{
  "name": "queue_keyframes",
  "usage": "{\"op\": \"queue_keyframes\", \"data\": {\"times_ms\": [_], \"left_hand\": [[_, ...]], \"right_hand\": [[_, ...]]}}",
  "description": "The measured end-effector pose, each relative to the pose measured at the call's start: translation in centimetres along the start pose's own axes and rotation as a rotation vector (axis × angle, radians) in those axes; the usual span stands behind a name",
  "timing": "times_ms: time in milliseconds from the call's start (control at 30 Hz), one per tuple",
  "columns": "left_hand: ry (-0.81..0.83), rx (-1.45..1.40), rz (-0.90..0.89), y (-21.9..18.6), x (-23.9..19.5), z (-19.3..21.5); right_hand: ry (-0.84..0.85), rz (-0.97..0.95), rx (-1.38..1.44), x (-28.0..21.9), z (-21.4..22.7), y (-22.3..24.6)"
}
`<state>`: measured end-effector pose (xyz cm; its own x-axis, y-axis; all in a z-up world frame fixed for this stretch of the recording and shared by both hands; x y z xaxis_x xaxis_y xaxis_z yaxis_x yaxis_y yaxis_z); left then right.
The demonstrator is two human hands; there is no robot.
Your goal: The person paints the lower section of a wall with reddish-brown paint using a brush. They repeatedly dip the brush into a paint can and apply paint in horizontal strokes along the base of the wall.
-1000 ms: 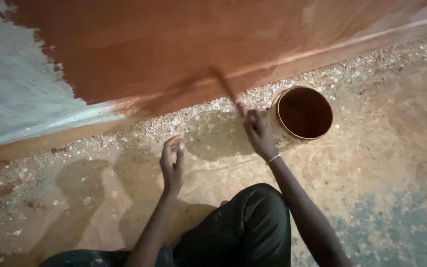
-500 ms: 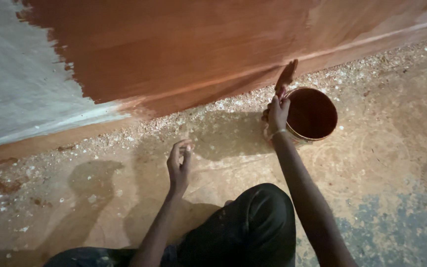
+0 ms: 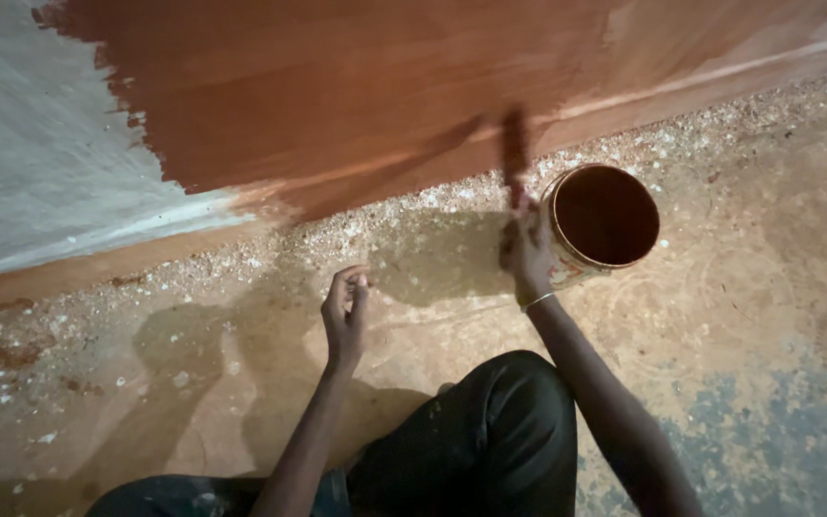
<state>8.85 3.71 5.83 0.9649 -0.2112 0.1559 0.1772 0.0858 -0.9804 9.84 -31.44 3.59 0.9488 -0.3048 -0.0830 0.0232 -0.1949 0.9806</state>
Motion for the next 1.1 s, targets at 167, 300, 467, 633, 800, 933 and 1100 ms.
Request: {"op": "queue_keyframes", "data": {"times_ms": [167, 300, 467, 633, 800, 933, 1100], "left_hand": [[0.009, -0.025, 0.024, 0.7, 0.3, -0.3], [0.030, -0.020, 0.031, 1.2, -0.2, -0.5], [0.015, -0.035, 0.033, 1.5, 0.2, -0.3], [0.028, -0.035, 0.038, 1.8, 0.2, -0.3], [0.024, 0.004, 0.059, 1.8, 0.0, -0.6], [0.036, 0.014, 0.060, 1.8, -0.3, -1.0], [0.051, -0.039, 0.069, 1.9, -0.1, -1.0]], "right_hand": [[-0.192, 0.381, -0.056, 5.3, 6.4, 5.2], [-0.076, 0.205, 0.031, 8.5, 4.0, 6.4], [0.232, -0.033, -0.258, -0.2, -3.2, 5.8], [0.098, 0.001, -0.252, -2.3, 0.5, 6.7], [-0.204, 0.313, -0.071, 4.2, 6.7, 9.2], [-0.131, 0.156, -0.002, 7.5, 4.4, 7.8], [0.282, -0.010, -0.118, 1.2, -4.4, 4.6]]}}
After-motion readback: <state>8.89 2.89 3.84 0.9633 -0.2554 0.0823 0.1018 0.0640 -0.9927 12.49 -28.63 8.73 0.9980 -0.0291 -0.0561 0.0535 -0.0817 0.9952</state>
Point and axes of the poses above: each hand's wrist, its own x-axis towards the middle knuckle, its own z-axis out of the back of the hand, y = z × x, the point moved 8 cm from there along x, towards the middle knuckle, and after that the axes turned 12 degrees about y, right-handed, at the moved point
